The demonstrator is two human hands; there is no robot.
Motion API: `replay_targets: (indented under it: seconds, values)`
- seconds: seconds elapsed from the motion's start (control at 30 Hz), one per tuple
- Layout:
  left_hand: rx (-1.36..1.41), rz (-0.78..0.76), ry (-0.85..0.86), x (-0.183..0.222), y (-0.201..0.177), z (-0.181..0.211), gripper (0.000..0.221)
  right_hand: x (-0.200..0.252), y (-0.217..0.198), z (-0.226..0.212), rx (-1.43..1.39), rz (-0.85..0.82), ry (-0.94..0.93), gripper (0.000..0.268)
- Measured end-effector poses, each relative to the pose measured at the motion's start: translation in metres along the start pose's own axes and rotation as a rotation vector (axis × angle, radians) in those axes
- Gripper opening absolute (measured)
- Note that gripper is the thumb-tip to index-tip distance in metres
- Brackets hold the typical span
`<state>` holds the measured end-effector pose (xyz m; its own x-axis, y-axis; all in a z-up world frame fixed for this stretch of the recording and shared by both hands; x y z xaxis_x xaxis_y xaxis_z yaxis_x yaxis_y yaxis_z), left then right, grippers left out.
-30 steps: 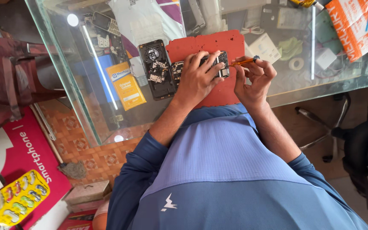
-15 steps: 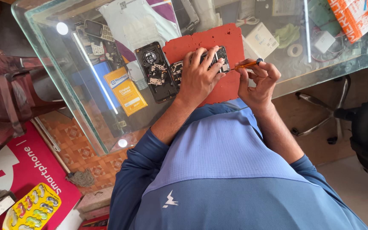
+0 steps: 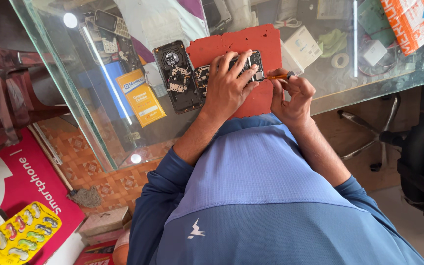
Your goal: The person uses a screwdriver to remove screws from a disassembled smartphone placed on a red mat. They detach and reattach internal components, including the motherboard and battery, and handle the phone's back cover and camera module.
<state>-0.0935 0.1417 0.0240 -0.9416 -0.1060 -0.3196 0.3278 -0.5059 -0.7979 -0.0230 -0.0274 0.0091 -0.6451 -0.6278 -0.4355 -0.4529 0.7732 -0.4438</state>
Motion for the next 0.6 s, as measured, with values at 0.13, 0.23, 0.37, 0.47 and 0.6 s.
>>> replay_targets:
  seconds: [0.13, 0.23, 0.37, 0.47, 0.6]
  values:
    - [0.012, 0.002, -0.006, 0.002, 0.001, 0.000, 0.037, 0.000, -0.004, 0.001, 0.002, 0.014, 0.009, 0.060]
    - [0.006, 0.022, -0.003, 0.002, 0.003, -0.002, 0.036, -0.001, -0.004, 0.003, -0.044, 0.022, -0.004, 0.061]
    - [0.014, 0.033, -0.017, 0.005, 0.008, -0.002, 0.036, 0.000, -0.003, 0.007, -0.070, -0.005, -0.009, 0.062]
    - [0.010, 0.036, -0.024, 0.005, 0.010, -0.002, 0.036, 0.001, -0.003, 0.009, -0.068, -0.009, -0.002, 0.062]
    - [0.019, 0.036, -0.018, 0.005, 0.009, -0.004, 0.036, 0.002, -0.004, 0.010, -0.060, -0.007, -0.003, 0.062]
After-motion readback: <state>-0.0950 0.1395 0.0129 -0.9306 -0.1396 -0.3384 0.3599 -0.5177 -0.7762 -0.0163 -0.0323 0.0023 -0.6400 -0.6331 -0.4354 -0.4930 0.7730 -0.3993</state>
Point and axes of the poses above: each hand's wrist, its own x-axis away from the middle knuckle, its own y-axis out of the palm, z = x × y, the point moved 4 cm from there along -x, towards the middle knuckle, and after that the axes turned 2 degrees about y, right-handed, at the moved point
